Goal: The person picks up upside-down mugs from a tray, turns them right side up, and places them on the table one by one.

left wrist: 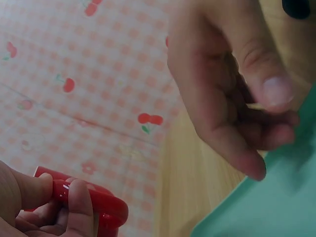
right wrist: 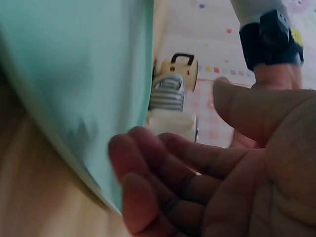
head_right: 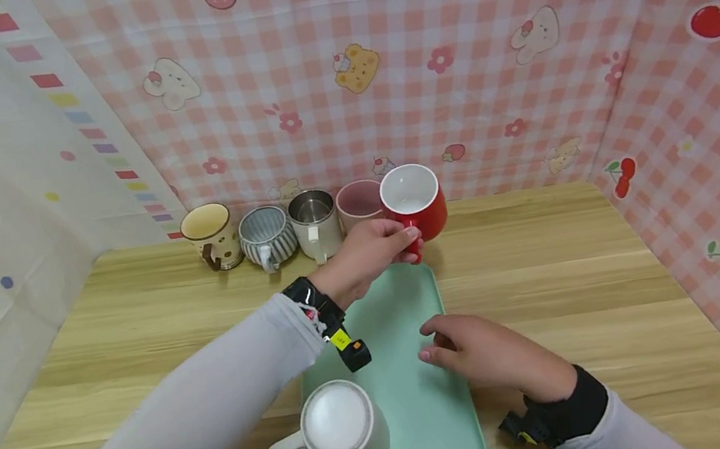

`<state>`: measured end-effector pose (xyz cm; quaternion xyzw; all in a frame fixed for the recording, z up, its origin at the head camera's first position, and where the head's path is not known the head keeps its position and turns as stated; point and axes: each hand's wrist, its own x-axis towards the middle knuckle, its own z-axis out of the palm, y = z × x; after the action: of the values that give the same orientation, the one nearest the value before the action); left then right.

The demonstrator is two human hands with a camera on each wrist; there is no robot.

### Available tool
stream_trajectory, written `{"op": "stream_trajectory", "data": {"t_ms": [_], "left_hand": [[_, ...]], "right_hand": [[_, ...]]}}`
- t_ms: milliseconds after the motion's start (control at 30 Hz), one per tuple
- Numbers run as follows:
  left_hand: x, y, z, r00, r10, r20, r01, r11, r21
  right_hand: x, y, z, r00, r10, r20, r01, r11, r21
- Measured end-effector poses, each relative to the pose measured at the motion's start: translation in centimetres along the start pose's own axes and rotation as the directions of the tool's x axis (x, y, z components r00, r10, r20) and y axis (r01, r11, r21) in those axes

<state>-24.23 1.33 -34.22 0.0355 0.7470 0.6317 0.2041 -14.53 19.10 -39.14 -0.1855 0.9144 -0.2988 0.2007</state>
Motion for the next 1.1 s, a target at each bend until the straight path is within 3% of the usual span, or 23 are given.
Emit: {"op": "stream_trajectory", "data": {"t_ms": [167,367,567,767,900,1100], "left_hand": [[1.7,-0.1,1.3,0.998,-0.042,-0.039,0.041,0.999,-0.015],[3.4,-0.7,2.4,0.992,-0.059,-0.11,0.062,0.998,0.027],[4.6,-1.6,3.2,0.983,-0.077,-0.17,0.098,0.988,0.12],[5.6,-2.4,3.6,0.97,-0.052,-0.236,0.104,0.972,0.211],[6.3,-2.7,3.8,0.969,-0.051,-0.244,0.108,0.968,0.226],[7.1,-3.1,4.3,0.959,-0.101,-0.264,0.167,0.955,0.244]], "right_hand": [[-0.5,-0.1,-0.3,0.998,0.023,-0.052,-0.032,0.984,-0.177],[-0.4,0.2,-0.1,0.997,0.054,-0.058,-0.068,0.961,-0.27],[-0.4,0.5,0.1,0.997,0.069,-0.036,-0.077,0.955,-0.287],[-0.3,0.5,0.4,0.995,0.092,-0.033,-0.098,0.942,-0.322],[-0.4,0.5,0.4,0.994,0.096,-0.042,-0.105,0.936,-0.336],[-0.5,0.6,0.4,0.996,0.085,-0.034,-0.092,0.944,-0.316]]}}
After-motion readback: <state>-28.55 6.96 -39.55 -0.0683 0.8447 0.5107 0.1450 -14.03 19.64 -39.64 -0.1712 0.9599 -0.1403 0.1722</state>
